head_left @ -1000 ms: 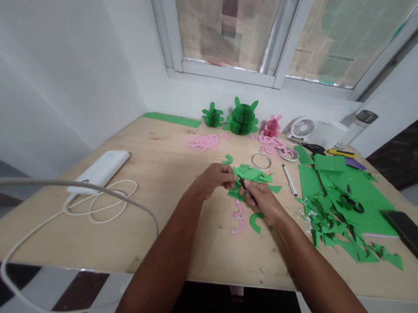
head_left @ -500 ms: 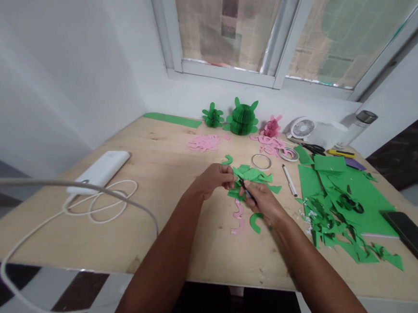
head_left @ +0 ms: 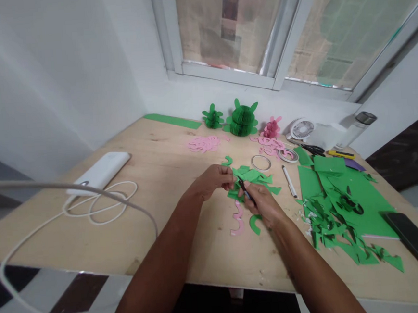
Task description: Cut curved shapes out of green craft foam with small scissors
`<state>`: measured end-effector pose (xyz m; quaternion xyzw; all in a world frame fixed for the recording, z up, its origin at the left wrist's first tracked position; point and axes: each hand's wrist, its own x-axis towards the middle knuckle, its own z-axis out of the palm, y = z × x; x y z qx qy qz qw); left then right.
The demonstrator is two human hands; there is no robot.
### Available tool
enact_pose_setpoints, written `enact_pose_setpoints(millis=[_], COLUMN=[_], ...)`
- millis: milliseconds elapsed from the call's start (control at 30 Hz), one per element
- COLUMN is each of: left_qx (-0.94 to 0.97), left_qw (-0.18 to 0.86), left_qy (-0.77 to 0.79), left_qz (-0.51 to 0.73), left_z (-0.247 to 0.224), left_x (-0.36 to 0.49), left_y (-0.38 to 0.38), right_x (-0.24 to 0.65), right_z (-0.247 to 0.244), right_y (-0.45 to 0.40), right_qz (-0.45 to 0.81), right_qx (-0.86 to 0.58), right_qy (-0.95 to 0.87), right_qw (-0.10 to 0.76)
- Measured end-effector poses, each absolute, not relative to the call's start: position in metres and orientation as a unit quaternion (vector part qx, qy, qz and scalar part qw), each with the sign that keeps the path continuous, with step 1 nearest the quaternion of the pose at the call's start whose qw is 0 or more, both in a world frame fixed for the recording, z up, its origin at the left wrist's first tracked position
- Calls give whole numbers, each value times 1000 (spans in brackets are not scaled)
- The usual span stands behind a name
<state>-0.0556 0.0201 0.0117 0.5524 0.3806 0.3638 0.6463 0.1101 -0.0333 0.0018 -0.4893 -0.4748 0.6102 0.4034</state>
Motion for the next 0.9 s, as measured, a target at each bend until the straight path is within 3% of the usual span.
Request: enact_pose_setpoints(millis=[900], left_qx=[527], left_qw=[635], left_qy=[388], left_qz=[410], left_z=[14], left_x=[-49], left_y=[16], right_x=[109], right_z=[-1], right_y=[-30], right_qz=[578], right_qx=[-510], right_qy=[-463], right_qw=[438])
